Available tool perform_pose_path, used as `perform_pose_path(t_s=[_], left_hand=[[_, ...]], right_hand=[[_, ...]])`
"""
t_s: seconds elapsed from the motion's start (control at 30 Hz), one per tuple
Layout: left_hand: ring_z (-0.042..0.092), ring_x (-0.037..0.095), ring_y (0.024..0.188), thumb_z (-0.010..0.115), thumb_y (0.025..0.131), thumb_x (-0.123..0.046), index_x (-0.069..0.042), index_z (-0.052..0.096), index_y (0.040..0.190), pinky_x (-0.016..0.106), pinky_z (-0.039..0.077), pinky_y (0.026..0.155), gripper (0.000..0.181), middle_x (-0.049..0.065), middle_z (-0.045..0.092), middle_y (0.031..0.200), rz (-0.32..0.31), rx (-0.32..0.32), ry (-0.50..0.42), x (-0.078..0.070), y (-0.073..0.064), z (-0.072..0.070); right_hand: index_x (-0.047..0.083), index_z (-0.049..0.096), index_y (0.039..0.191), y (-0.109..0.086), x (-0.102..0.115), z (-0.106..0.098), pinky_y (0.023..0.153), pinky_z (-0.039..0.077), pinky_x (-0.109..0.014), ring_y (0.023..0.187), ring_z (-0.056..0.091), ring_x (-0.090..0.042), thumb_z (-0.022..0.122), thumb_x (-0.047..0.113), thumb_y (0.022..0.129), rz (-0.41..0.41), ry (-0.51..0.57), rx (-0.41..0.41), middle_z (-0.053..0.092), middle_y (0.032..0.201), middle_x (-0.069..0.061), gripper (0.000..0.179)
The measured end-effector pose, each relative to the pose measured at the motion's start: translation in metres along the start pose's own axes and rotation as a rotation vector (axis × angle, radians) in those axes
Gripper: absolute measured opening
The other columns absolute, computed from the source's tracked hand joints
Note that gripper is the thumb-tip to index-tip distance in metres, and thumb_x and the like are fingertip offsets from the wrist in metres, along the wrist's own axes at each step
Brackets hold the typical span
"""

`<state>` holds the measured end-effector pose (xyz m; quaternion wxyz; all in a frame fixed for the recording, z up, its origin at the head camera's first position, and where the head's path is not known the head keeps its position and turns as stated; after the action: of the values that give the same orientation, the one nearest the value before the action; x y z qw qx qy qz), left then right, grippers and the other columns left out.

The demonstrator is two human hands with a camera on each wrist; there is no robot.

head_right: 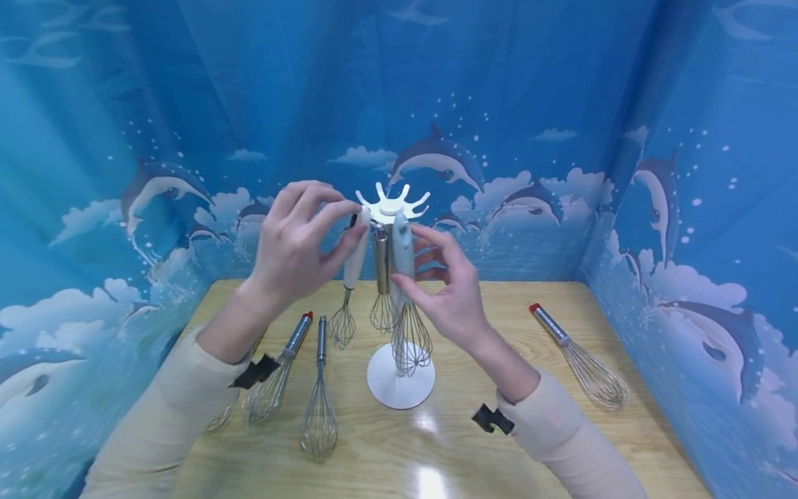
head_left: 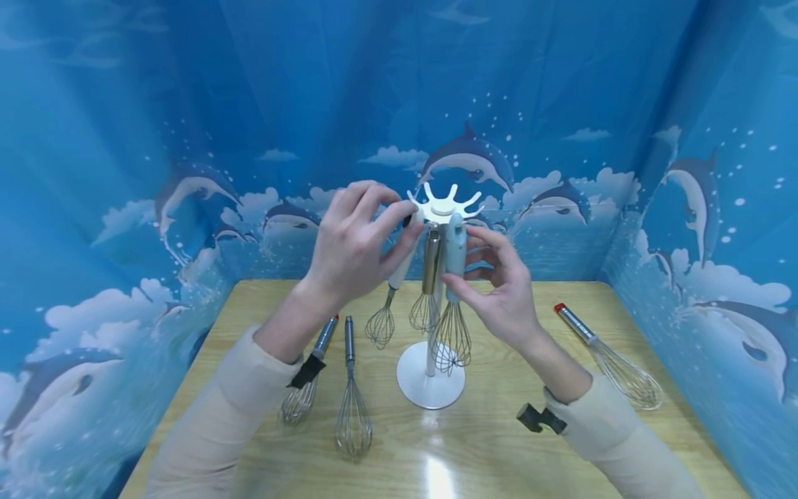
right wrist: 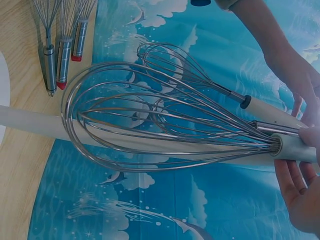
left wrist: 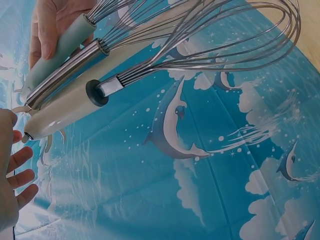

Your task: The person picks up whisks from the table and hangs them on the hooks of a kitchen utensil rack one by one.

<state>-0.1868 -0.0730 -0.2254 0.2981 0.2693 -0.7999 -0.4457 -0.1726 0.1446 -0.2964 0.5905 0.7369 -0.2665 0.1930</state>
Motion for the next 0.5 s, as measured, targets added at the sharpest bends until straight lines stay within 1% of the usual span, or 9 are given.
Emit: perform_pose_path(t_s=[0.27,0.5], left_hand=[[0.063,0.031,0.103,0.071,0.100,-0.032,-0.010,0.077,0.104,0.043,0.054,0.084,0.023,0.010,0.071,0.102,0.014,0.009,0.007,-0.0029,0.0004,0.0031],[0.063,0.032,0.103,0.071,0.100,-0.030,-0.012,0.075,0.103,0.045,0.055,0.086,0.019,0.011,0.072,0.103,0.019,0.002,-0.013,-0.0047,0.0012,0.0063]], right_hand=[[-0.010,0.048,0.143,-0.0003,0.0008,-0.0001,0.074,0.060,-0.018,0.094,0.066,-0.003,0.078,-0.020,0.078,0.000,0.010,0.005,0.061,0.119,0.016,0.072],[-0.011,0.048,0.142,-0.0001,0.0002,-0.0001,0.074,0.060,-0.018,0.093,0.066,-0.003,0.078,-0.019,0.078,-0.011,0.002,0.001,0.061,0.117,0.015,0.071]])
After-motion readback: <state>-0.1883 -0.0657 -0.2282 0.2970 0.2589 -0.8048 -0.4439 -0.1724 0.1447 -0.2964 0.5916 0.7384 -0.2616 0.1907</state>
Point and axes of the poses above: each hand's wrist, its own y-axis towards the middle knuckle, its own z-axis out of the palm, x = y × z, the point moved 2 cm from there along y, towards the middle knuckle
